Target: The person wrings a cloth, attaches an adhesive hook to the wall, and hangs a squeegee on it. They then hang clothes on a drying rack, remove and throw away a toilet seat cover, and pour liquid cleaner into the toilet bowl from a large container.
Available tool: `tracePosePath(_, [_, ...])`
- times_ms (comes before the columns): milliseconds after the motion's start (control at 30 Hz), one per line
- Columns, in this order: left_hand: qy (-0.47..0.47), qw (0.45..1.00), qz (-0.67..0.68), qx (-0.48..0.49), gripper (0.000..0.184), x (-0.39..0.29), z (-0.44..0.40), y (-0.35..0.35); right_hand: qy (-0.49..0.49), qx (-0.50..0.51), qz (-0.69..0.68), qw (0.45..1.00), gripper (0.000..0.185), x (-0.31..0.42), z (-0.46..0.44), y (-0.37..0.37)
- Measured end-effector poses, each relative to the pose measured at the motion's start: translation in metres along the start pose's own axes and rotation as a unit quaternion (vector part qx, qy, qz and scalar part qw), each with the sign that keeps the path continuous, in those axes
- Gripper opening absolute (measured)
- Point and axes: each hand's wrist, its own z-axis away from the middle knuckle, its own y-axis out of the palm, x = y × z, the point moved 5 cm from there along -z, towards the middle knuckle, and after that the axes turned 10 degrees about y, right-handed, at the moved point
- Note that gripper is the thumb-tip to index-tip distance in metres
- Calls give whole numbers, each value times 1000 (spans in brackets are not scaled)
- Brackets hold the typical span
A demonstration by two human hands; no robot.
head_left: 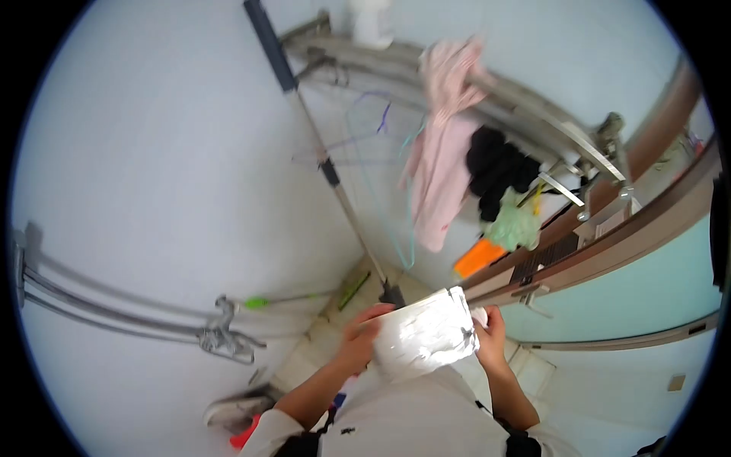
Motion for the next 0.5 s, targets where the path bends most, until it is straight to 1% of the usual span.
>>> tracePosePath(33, [20, 978, 206, 12, 43, -38, -6, -6, 41, -11, -69, 997, 13, 24, 2, -1])
tracePosePath(67, [199, 980, 24, -19, 50, -88, -12, -11, 85, -22, -139, 986, 15, 48, 11, -5])
tracePosePath(100, [260, 961, 92, -21, 49, -123, -25, -25, 64, -15, -142, 988, 18, 56, 13, -14])
tracePosePath(133, [280, 955, 99, -31, 58, -196, -34, 14, 36, -3, -146, 989, 17, 61, 12, -20])
tracePosePath(200, [384, 920, 47, -66, 48, -278, -70, 54, -16, 26, -145, 989, 15, 72, 15, -24])
tracePosePath(233, [413, 907, 29, -78, 44, -310, -90, 78, 2, 32, -164, 986, 16, 68, 16, -23])
tracePosePath(267, [424, 902, 29, -80, 41, -333, -112, 102, -3, 51, -168, 984, 18, 68, 18, -22])
tracePosePath(300, [404, 911, 55, -68, 39, -352, -133, 130, 2, 60, -176, 983, 18, 65, 22, -20])
tracePosePath(333, [427, 903, 35, -2, 36, -364, -163, 147, 2, 68, -185, 980, 19, 63, 23, -20])
tracePosePath(367, [408, 913, -15, 8, 38, -371, -185, 172, -5, 76, -192, 978, 19, 62, 23, -21])
tracePosePath(400, [359, 931, -66, -4, 31, -373, -208, 195, -9, 82, -200, 976, 20, 58, 26, -21])
tracePosePath(433, [356, 918, -139, 104, 65, -373, -252, 206, -11, 89, -209, 974, 20, 55, 28, -25])
tracePosePath(500, [294, 928, -181, 143, 52, -358, -275, 243, -1, 78, -208, 975, 20, 53, 28, -37])
